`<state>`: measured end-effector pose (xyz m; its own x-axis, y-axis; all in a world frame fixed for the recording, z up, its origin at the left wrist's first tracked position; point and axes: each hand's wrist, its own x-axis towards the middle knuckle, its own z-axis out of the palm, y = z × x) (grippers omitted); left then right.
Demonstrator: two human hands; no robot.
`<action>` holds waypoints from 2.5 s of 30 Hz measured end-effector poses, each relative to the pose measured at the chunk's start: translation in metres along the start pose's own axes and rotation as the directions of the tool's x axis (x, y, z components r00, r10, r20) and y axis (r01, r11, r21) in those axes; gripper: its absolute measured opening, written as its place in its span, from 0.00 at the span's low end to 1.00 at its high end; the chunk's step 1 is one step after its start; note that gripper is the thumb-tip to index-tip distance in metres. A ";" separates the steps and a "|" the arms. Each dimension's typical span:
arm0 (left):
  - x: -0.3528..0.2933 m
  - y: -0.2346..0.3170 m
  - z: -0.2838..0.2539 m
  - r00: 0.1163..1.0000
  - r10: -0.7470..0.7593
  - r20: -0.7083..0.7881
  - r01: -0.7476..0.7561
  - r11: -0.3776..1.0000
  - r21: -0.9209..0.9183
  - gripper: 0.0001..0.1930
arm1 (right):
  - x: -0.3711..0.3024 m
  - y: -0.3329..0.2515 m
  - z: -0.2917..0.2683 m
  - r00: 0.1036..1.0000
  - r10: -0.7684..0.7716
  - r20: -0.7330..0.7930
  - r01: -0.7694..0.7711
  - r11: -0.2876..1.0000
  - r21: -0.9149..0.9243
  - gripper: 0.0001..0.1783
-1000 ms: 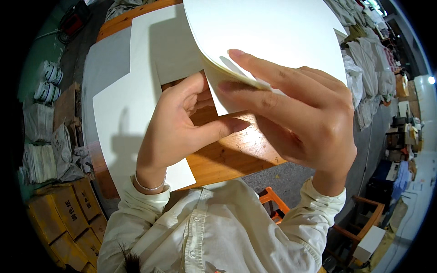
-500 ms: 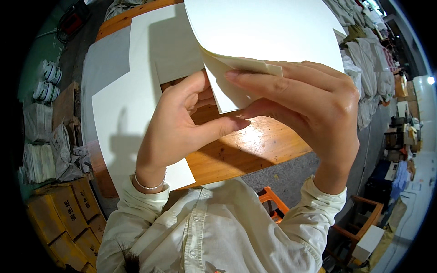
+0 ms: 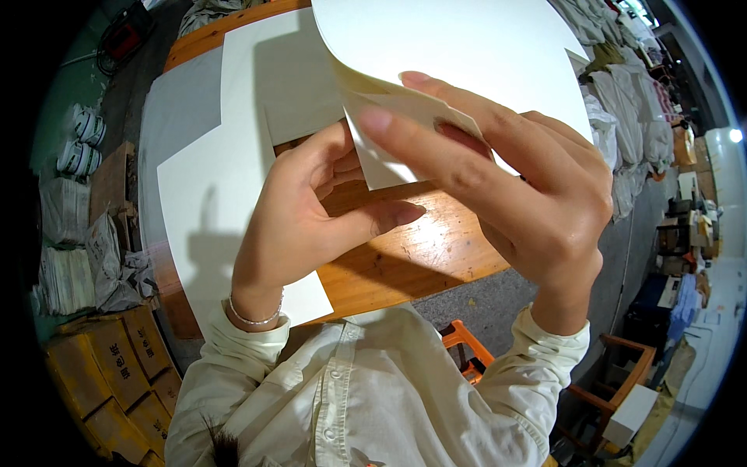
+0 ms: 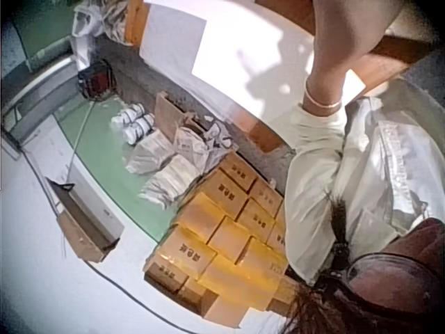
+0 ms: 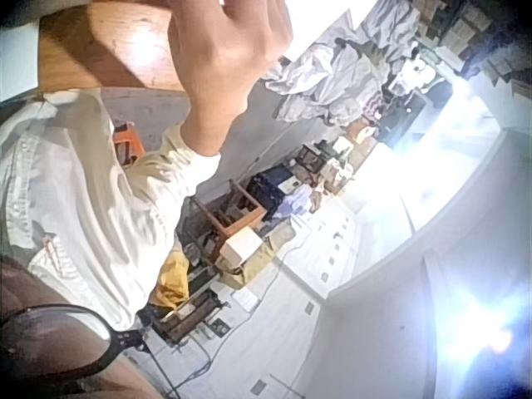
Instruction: The person picks up white sheets of paper from a stack on a wooden table, folds them in half, and places them into clear plastic bags. They repeat this process for several sheets, stacking the folded papers inside the bags.
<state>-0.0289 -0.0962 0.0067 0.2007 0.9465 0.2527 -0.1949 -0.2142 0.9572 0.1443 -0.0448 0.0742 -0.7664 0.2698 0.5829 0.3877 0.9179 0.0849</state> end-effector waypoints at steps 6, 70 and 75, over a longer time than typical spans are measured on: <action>0.002 -0.003 0.000 1.000 -0.014 0.020 0.016 0.996 -0.091 0.24 | 0.001 0.001 -0.007 0.984 0.066 0.166 -0.095 0.980 0.172 0.16; -0.001 0.002 0.003 1.000 -0.008 0.007 0.008 1.000 -0.007 0.28 | -0.014 0.006 0.020 0.967 0.241 -0.086 -0.209 0.938 0.277 0.42; 0.004 -0.003 0.005 1.000 0.012 0.007 -0.009 0.964 -0.265 0.27 | -0.018 0.016 0.011 0.935 0.352 0.053 -0.342 0.930 -0.133 0.35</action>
<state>-0.0226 -0.0929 0.0061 0.2051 0.9422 0.2649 -0.4444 -0.1515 0.8829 0.1585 -0.0316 0.0557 -0.6071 0.5904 0.5319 0.6913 0.7224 -0.0128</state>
